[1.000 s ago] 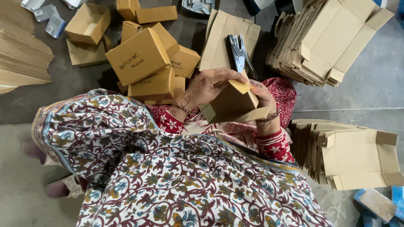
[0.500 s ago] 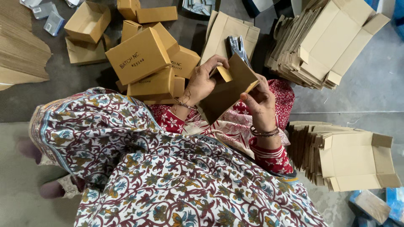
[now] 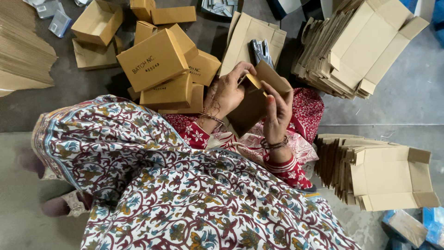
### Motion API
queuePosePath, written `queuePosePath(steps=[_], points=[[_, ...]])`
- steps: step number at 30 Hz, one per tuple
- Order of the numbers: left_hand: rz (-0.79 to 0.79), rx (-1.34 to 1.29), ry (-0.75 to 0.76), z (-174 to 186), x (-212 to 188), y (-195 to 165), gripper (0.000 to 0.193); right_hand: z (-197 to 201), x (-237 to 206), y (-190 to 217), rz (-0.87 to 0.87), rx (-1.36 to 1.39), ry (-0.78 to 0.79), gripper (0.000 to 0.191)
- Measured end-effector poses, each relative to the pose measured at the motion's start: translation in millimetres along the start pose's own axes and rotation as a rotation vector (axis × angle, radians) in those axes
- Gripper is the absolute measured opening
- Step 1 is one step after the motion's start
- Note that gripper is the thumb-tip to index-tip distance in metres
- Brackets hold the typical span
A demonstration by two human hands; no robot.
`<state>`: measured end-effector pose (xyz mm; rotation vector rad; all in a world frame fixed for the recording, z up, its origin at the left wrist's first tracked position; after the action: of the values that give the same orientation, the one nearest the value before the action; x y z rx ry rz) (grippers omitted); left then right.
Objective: The person folds flat cardboard sheets into small rectangular boxes and secures the seams using a handheld stapler. The person repeatedly picks up a flat sheet, folds the sides, and staples the edges to form a finished box, placing completed units into a growing pile.
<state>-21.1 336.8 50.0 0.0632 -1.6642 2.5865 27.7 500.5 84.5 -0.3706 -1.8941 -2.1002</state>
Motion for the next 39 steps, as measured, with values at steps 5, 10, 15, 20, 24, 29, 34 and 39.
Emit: queuePosePath(steps=[5,10,15,20,24,29,34,39], points=[[-0.036,0.031,-0.039,-13,3,9,0.052,-10,-9,-5,0.244,-0.412,-0.027,0.026],[0.05,-0.047,0.092,-18,-3,16,0.048,2,6,-20,0.083,-0.256,-0.055,0.016],[0.36,-0.844,0.421,-30,-15,30,0.04,16,30,-41,-0.243,0.539,-0.03,0.008],[0.458,-0.976,0.322,-46,-23,63,0.047,9,36,-65,-0.206,0.464,0.109,0.011],[0.362,-1.127,0.187,-37,-15,77,0.06,8,64,-106,-0.261,0.115,0.076,0.035],[0.205,-1.08,0.14,3,-10,55,0.06,5,70,-137,-0.218,-0.975,0.283,0.091],[-0.01,-1.106,0.238,30,-16,12,0.058,12,69,-151,-0.449,-0.747,0.293,0.087],[-0.154,-0.81,0.207,56,-16,-5,0.069,27,19,-126,-0.859,0.859,0.124,0.066]])
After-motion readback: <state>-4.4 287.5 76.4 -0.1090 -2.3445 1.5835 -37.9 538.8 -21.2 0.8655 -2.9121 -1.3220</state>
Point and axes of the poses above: each hand's wrist, its own x-axis towards the middle knuckle, its own z-axis out of the back of the hand, y = z × x, the point moved 5 cm from there along x, towards the middle knuckle, and after that the axes turned 14 degrees about x, right-handed, at the moved point
